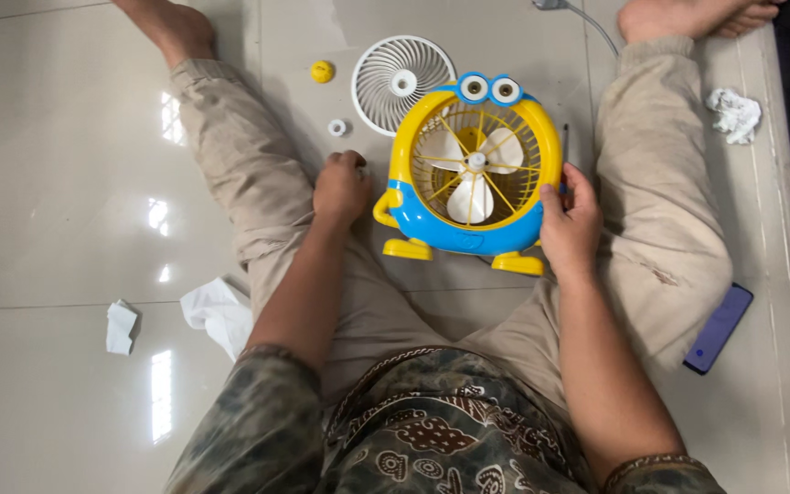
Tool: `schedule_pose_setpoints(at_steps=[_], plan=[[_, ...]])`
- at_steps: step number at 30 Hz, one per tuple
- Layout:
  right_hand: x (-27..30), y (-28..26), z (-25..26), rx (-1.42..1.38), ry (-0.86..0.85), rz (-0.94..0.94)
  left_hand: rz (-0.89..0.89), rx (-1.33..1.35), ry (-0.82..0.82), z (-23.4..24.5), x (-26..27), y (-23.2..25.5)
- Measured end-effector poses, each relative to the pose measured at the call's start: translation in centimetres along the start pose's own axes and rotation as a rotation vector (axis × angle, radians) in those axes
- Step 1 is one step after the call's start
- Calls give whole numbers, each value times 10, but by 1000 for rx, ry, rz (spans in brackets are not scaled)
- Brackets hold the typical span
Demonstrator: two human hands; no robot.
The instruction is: The person assembles a small electric fan by attaching the fan blade, front grille, and center cap. They use a screwdriver to tighten the center cap and then wipe the fan grille with a tissue.
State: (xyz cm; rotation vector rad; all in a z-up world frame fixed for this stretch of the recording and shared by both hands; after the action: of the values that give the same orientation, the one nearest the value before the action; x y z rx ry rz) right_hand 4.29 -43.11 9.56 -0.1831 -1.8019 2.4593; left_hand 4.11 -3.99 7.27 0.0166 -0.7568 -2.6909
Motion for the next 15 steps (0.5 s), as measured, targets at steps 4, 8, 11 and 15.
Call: schedule_pose_setpoints(at_steps=[4,8,11,15], plan=[[4,0,3,5,-8,62,73,5,-32,-32,-15,-24],[5,4,2,-34,-7,-4,96,88,56,-35,-20,-37],[3,6,5,-13,-2,-19,130,138,55,-38,-20,-45],[3,2,4,0,7,-17,125,108,34,-38,-20,-47]])
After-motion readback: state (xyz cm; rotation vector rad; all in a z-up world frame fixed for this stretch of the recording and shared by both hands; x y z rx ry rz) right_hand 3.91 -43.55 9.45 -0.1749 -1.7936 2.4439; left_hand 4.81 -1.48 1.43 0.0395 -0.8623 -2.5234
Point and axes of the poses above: each hand's wrist, its own x-axis away from the middle knuckle, its own z-axis out of the back of the hand, y = z × x, the point moved 8 cm from there along -x, towards the middle knuckle, and after that the axes turned 1 degree about z, right-handed, at the moved point
